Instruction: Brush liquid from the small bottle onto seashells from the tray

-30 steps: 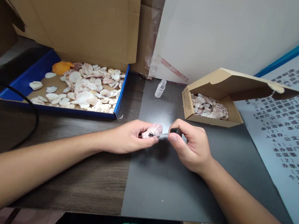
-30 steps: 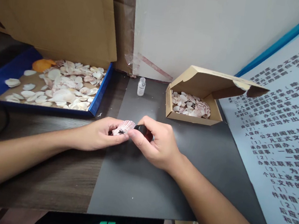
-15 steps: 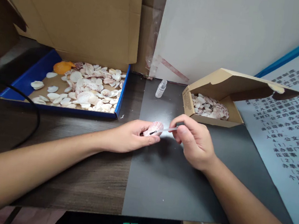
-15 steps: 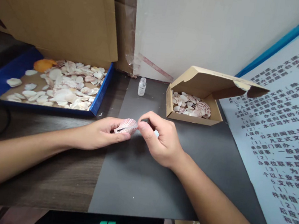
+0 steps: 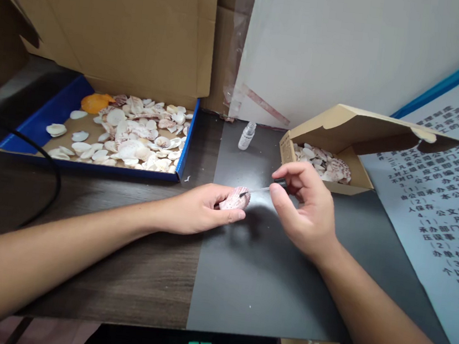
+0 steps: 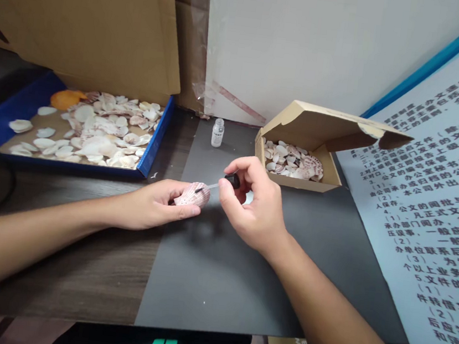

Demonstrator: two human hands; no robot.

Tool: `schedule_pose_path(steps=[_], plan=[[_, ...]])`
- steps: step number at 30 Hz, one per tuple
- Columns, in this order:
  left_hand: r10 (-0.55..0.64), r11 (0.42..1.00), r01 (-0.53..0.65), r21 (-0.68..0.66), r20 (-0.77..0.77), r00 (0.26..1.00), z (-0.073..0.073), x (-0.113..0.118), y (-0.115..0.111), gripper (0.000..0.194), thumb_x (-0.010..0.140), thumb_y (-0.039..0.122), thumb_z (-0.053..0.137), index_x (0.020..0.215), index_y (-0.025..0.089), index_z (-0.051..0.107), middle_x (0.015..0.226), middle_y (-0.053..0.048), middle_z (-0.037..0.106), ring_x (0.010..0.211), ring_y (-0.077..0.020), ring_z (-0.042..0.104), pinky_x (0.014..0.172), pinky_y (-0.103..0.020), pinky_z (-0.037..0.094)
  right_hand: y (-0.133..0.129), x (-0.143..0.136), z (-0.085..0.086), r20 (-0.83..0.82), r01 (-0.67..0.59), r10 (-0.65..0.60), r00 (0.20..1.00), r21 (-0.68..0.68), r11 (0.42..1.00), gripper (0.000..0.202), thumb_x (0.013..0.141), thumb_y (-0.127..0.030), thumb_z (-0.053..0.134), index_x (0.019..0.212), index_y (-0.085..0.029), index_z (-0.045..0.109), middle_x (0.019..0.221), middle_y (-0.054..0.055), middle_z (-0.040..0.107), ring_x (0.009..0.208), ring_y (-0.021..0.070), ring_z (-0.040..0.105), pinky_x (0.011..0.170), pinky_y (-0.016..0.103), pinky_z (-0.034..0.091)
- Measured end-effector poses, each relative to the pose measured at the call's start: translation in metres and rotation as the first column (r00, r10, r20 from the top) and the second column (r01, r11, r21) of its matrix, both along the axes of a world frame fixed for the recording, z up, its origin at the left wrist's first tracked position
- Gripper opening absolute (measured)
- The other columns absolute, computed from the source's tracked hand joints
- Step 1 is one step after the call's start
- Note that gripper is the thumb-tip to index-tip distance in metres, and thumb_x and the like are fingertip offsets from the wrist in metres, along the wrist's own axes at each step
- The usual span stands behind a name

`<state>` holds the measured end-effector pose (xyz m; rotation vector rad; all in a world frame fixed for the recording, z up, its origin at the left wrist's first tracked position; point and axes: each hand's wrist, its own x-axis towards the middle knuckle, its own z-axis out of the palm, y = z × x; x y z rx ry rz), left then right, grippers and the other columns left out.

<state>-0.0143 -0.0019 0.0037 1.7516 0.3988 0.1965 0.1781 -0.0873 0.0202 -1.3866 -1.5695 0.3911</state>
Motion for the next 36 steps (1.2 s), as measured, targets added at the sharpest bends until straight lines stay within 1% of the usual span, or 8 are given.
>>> schedule_pose_path(steps=[4,7,13,17,21,25,31,36], plan=[[0.014,1.000,-0.014,0.000,-0.012,1.000,-0.0002,0.0003,-0.0003,0.028,0.093,0.038,0.052,0.077,0.019,0.041,0.072,0.005,0.034,0.066,-0.0101,0.031,0.060,-0.023,0.029,-0.0016,0.0022,-0.0001,-0.103,-0.086,0.083,0.991,-0.025,0.996,0.007,0.091,-0.026,0.058,0.096,-0.022,0.056,0.067,-0.005,0.046,0.056,0.0118,0.044,0.053,0.027,0.039],[0.026,1.000,-0.026,-0.007,-0.007,1.000,-0.0008,0.0008,-0.0010,0.028,0.092,0.038,0.053,0.076,0.018,0.042,0.072,0.005,0.034,0.066,-0.0102,0.031,0.060,-0.023,0.029,-0.0029,0.0007,-0.0017,-0.073,-0.148,0.145,0.987,-0.042,0.988,0.009,0.090,-0.026,0.062,0.097,-0.022,0.057,0.069,-0.005,0.046,0.057,0.0116,0.045,0.052,0.026,0.039],[0.026,1.000,-0.025,-0.015,0.024,0.999,-0.0014,0.0013,-0.0012,0.021,0.090,0.031,0.055,0.079,0.018,0.043,0.074,0.005,0.035,0.067,-0.0101,0.033,0.061,-0.023,0.030,-0.0004,-0.0019,-0.0036,0.002,-0.035,0.035,0.999,0.018,0.999,0.012,0.090,-0.025,0.064,0.100,-0.022,0.059,0.074,-0.003,0.049,0.060,0.0117,0.046,0.055,0.026,0.042],[0.021,1.000,-0.020,-0.023,0.021,1.000,-0.0018,0.0006,-0.0009,0.021,0.090,0.031,0.055,0.079,0.018,0.043,0.075,0.005,0.036,0.067,-0.0098,0.033,0.061,-0.023,0.031,0.0008,-0.0005,-0.0031,-0.046,0.010,-0.009,0.999,0.037,0.999,0.010,0.092,-0.025,0.062,0.100,-0.023,0.058,0.073,-0.003,0.051,0.058,0.0117,0.046,0.054,0.027,0.042],[-0.001,1.000,0.002,-0.024,0.034,0.999,-0.0029,0.0000,-0.0002,0.019,0.091,0.030,0.054,0.081,0.017,0.044,0.074,0.005,0.034,0.066,-0.0098,0.031,0.060,-0.023,0.030,-0.0015,0.0015,-0.0052,-0.152,-0.129,0.126,0.980,-0.014,0.992,0.009,0.098,-0.027,0.055,0.106,-0.024,0.057,0.074,-0.003,0.052,0.056,0.0114,0.047,0.054,0.028,0.041],[-0.020,1.000,0.021,-0.019,0.042,0.999,-0.0031,-0.0006,0.0003,0.019,0.092,0.030,0.053,0.080,0.018,0.044,0.073,0.005,0.033,0.065,-0.0097,0.030,0.059,-0.022,0.029,-0.0008,0.0023,-0.0080,-0.081,-0.211,0.206,0.975,-0.055,0.976,0.011,0.097,-0.025,0.055,0.107,-0.023,0.058,0.076,-0.002,0.053,0.060,0.0117,0.049,0.056,0.027,0.043],[-0.023,1.000,0.023,-0.001,0.026,0.999,-0.0013,-0.0007,0.0003,0.020,0.091,0.031,0.054,0.080,0.018,0.044,0.073,0.005,0.034,0.064,-0.0092,0.030,0.057,-0.022,0.028,0.0017,0.0019,-0.0065,0.018,-0.129,0.129,0.991,-0.022,0.991,0.011,0.093,-0.020,0.058,0.103,-0.022,0.059,0.079,-0.002,0.052,0.063,0.0112,0.048,0.057,0.025,0.043],[-0.022,1.000,0.022,0.011,0.030,0.999,-0.0001,-0.0001,-0.0001,0.019,0.091,0.030,0.054,0.079,0.018,0.044,0.073,0.005,0.034,0.063,-0.0090,0.030,0.056,-0.022,0.028,0.0013,0.0017,-0.0045,-0.005,-0.096,0.096,0.995,-0.026,0.995,0.005,0.092,-0.021,0.060,0.097,-0.022,0.060,0.073,-0.003,0.050,0.059,0.0107,0.044,0.054,0.025,0.039]])
